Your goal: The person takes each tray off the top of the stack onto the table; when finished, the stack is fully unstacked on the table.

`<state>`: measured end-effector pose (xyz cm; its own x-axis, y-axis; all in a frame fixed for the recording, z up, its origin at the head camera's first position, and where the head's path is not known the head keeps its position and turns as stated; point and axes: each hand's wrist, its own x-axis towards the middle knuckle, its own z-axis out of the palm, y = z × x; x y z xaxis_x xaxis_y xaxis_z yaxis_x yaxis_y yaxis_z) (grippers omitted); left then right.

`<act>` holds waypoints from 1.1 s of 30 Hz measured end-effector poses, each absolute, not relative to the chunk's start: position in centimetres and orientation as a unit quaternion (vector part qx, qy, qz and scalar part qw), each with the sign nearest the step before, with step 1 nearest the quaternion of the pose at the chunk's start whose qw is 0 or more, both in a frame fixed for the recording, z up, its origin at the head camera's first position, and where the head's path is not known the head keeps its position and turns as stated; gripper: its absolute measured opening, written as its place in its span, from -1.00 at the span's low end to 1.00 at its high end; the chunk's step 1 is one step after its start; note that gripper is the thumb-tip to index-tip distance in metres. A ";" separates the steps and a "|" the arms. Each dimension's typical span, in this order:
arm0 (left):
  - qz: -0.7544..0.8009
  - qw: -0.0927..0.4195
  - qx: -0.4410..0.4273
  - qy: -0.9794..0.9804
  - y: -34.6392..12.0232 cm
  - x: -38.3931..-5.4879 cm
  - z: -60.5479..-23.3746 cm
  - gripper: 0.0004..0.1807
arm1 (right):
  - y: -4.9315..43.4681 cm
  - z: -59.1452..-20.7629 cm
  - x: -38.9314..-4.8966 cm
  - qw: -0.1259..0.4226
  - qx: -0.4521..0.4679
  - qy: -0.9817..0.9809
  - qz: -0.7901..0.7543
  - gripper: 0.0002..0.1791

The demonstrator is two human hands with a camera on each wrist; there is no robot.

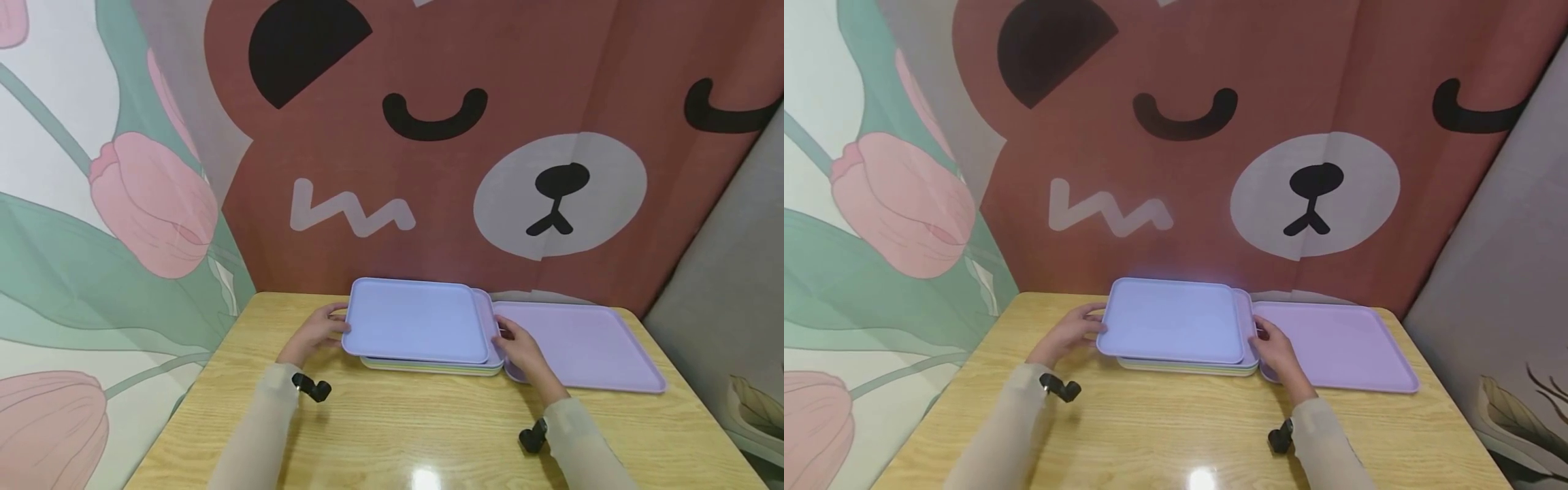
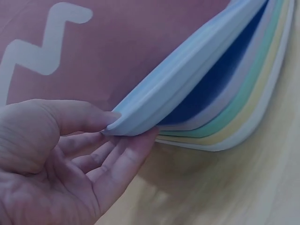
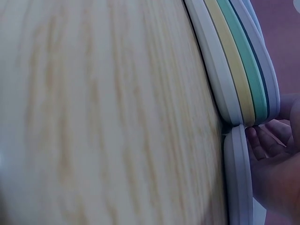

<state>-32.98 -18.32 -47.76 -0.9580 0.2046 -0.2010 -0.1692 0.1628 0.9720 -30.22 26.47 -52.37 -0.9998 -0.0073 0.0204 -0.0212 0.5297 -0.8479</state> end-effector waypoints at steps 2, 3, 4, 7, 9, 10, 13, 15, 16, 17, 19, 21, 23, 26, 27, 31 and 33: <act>0.658 0.152 0.017 0.737 -18.7 -33.0 -47.6 -0.25 | 26.5 -52.4 -30.2 0.005 0.005 -0.875 0.484 -0.34; 0.663 0.154 0.017 0.733 -18.9 -32.9 -47.6 -0.25 | 26.6 -52.3 -30.2 0.004 0.005 -0.876 0.483 -0.34; 0.668 0.157 0.019 0.727 -19.1 -33.0 -47.5 -0.25 | 26.6 -52.3 -30.2 0.003 0.004 -0.876 0.483 -0.34; 0.671 0.162 0.017 0.723 -19.8 -33.0 -47.5 -0.24 | 26.6 -52.3 -30.2 0.001 0.001 -0.876 0.483 -0.33; 0.671 0.167 0.014 0.722 -20.3 -33.0 -47.3 -0.23 | 26.6 -52.2 -30.2 0.002 0.001 -0.874 0.485 -0.33; 0.670 0.170 0.013 0.723 -20.5 -33.0 -47.3 -0.22 | 26.5 -52.2 -30.3 0.003 -0.001 -0.874 0.486 -0.33; 0.672 0.174 0.005 0.720 -21.3 -32.9 -47.0 -0.22 | 26.5 -52.3 -30.3 0.004 -0.006 -0.871 0.490 -0.33; 0.674 0.175 0.003 0.717 -21.9 -32.9 -47.1 -0.23 | 26.5 -52.3 -30.3 0.003 -0.010 -0.870 0.492 -0.33; 0.676 0.175 0.002 0.716 -22.2 -32.9 -47.1 -0.23 | 26.5 -52.4 -30.3 0.002 -0.011 -0.871 0.492 -0.32; 0.678 0.175 0.001 0.714 -22.5 -32.8 -47.1 -0.23 | 26.5 -52.3 -30.3 0.000 -0.011 -0.870 0.492 -0.32; 0.680 0.174 0.002 0.712 -23.2 -32.8 -47.2 -0.23 | 26.5 -52.3 -30.3 -0.003 -0.013 -0.869 0.495 -0.31; 0.682 0.174 0.000 0.711 -23.8 -32.6 -47.2 -0.23 | 26.5 -52.3 -30.3 -0.007 -0.013 -0.868 0.496 -0.31; 0.681 0.171 0.000 0.712 -24.5 -32.5 -47.2 -0.22 | 26.5 -52.3 -30.3 -0.009 -0.014 -0.869 0.495 -0.31; 0.676 0.171 0.008 0.716 -25.5 -32.4 -47.1 -0.22 | 26.4 -52.3 -30.3 -0.011 -0.017 -0.868 0.496 -0.31; 0.675 0.170 0.010 0.718 -25.9 -32.3 -47.1 -0.22 | 26.4 -52.4 -30.3 -0.011 -0.018 -0.869 0.495 -0.30; 0.671 0.170 0.021 0.721 -27.5 -32.2 -47.0 -0.20 | 26.4 -52.4 -30.2 -0.014 -0.023 -0.867 0.498 -0.30; 0.669 0.168 0.020 0.723 -28.2 -32.1 -46.9 -0.19 | 26.4 -52.3 -30.1 -0.017 -0.025 -0.865 0.501 -0.30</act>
<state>-32.14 -28.23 -46.91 -0.9425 0.2540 -0.2173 -0.1970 0.1030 0.9750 -30.11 26.43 -52.30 -0.9982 0.0258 -0.0537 0.0594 0.4972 -0.8656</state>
